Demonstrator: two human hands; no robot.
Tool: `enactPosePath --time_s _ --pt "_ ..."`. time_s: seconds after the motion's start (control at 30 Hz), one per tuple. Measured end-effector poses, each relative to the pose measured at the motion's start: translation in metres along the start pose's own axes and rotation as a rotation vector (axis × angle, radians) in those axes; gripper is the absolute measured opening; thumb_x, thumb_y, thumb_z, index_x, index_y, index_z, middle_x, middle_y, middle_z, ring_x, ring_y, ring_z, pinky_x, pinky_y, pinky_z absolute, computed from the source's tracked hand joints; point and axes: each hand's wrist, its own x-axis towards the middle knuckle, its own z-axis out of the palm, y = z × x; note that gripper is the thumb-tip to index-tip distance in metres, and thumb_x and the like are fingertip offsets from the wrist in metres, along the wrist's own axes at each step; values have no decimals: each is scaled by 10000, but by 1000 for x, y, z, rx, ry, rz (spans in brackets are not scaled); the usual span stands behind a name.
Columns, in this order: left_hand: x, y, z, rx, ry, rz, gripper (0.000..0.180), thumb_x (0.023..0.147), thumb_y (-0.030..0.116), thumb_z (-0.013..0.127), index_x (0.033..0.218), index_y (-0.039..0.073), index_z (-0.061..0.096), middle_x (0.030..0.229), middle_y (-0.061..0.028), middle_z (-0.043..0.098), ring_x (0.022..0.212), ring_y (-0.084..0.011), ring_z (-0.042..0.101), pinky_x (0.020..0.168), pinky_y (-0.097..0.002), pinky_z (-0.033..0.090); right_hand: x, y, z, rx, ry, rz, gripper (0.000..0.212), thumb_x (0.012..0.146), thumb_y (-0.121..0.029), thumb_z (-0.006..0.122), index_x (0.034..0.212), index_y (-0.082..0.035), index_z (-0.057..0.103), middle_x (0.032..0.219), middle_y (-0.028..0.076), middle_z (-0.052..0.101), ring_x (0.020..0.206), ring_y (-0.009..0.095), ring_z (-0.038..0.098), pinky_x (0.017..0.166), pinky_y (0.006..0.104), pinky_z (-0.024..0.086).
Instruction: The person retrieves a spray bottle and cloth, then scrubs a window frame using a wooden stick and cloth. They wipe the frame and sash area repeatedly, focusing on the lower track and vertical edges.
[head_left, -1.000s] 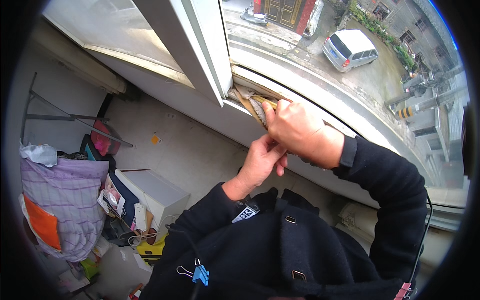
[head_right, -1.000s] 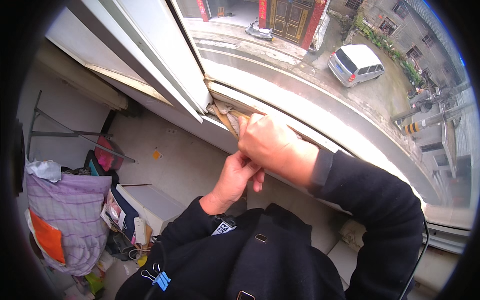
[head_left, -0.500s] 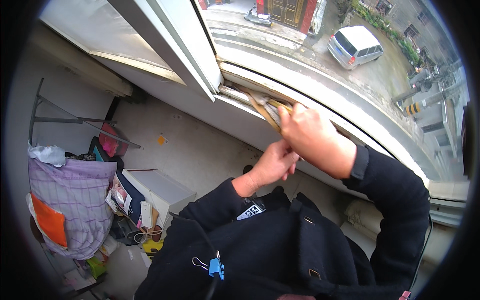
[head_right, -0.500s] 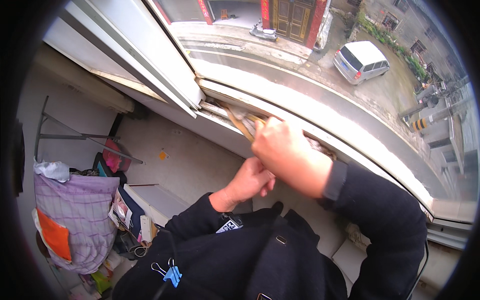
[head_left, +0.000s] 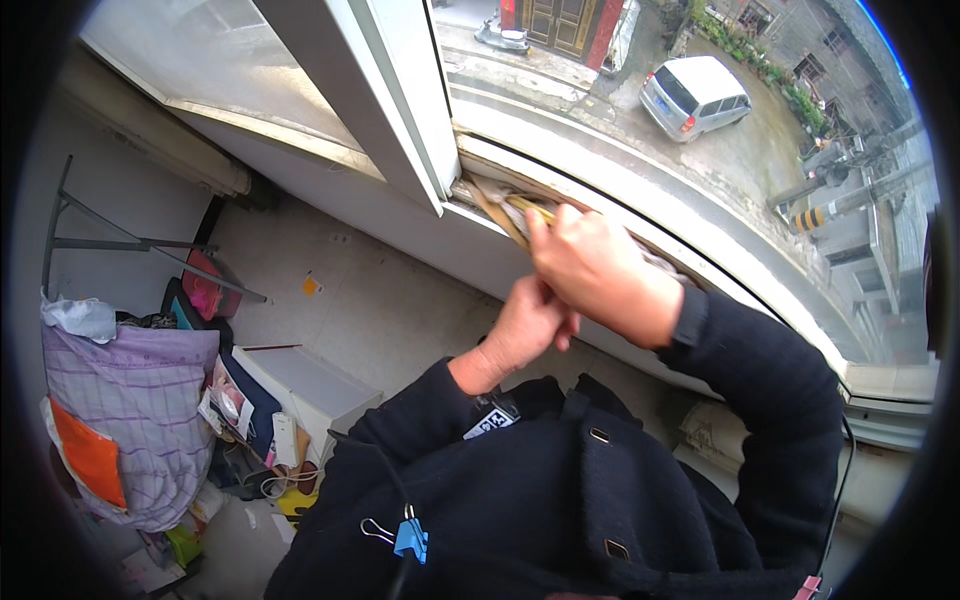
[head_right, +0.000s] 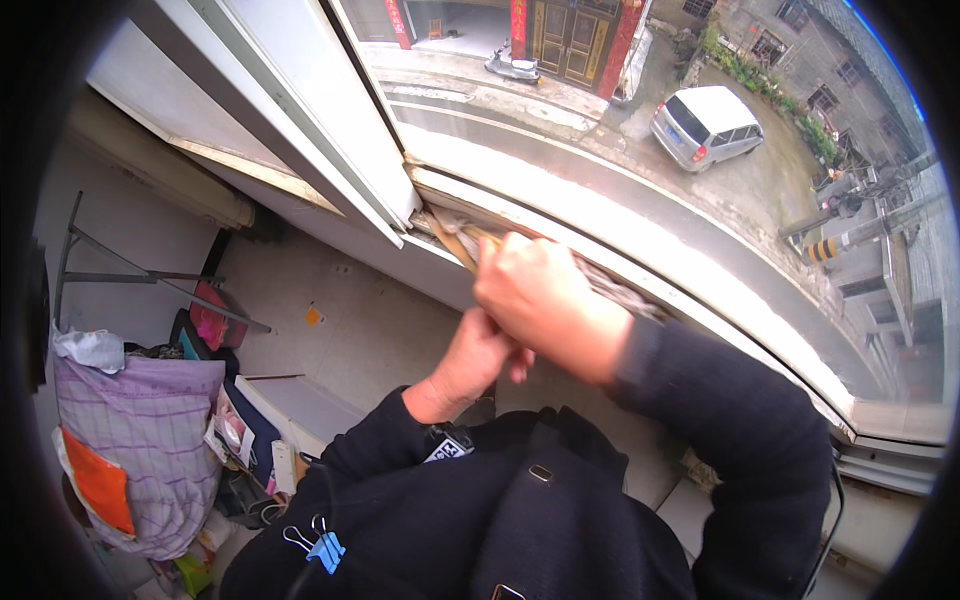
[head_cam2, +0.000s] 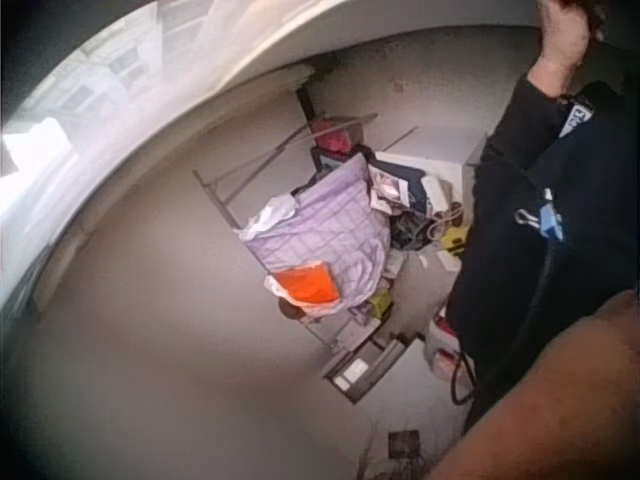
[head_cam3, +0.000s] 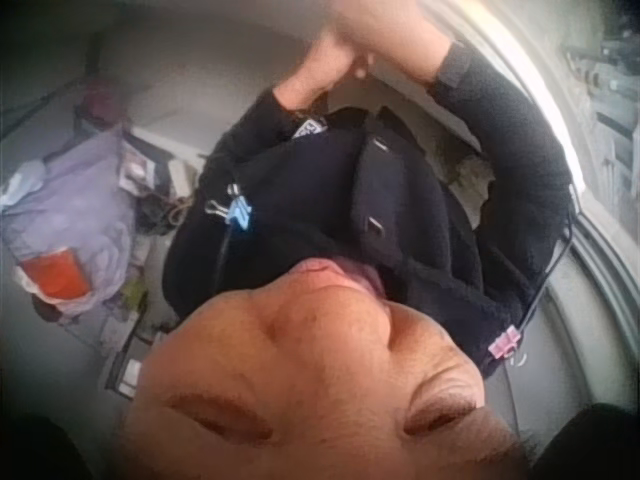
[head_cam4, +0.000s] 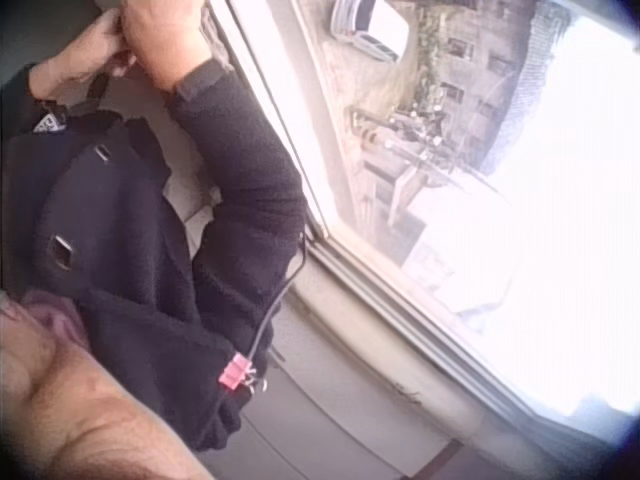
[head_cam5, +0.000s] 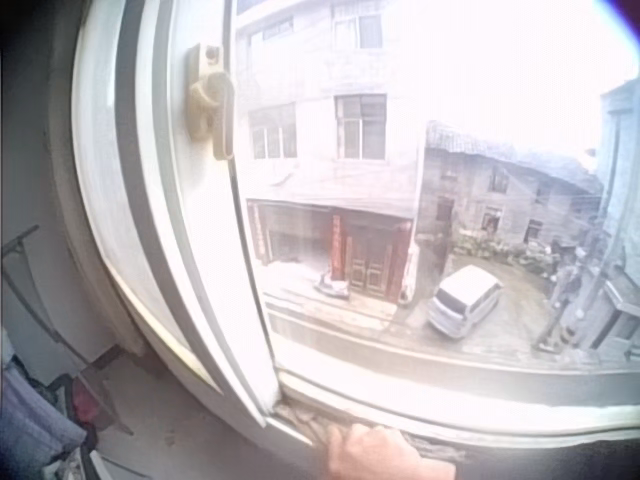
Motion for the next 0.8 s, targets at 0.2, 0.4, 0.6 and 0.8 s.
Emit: enactPosePath --time_s 0.2,0.4,0.6,0.8 --pt "-2 2 -15 43 -2 0 92 929 91 499 878 15 506 601 -31 532 444 -91 482 402 -236 393 10 11 10 -123 147 -143 396 826 -159 579 1167 41 567 696 122 575 561 205 607 489 296 488" --pt "-9 -6 -4 161 -125 -136 86 928 106 504 904 24 507 608 -25 529 445 -68 457 395 -218 375 -7 43 -21 -17 22 -247 343 830 -105 553 1145 30 570 689 115 571 558 230 605 474 325 467" --pt "0 -19 15 180 -427 -140 112 937 118 502 866 33 517 611 -8 526 457 -63 465 430 -213 391 -47 52 -39 -154 -23 -210 367 775 -98 570 1129 3 574 674 105 566 610 241 622 544 338 487" --pt "0 -6 2 -55 -212 -87 119 942 140 536 904 31 513 631 -14 540 463 -63 476 439 -206 394 -15 42 -33 -127 -4 -225 427 766 -129 593 1163 25 578 687 109 581 608 234 621 512 330 476"
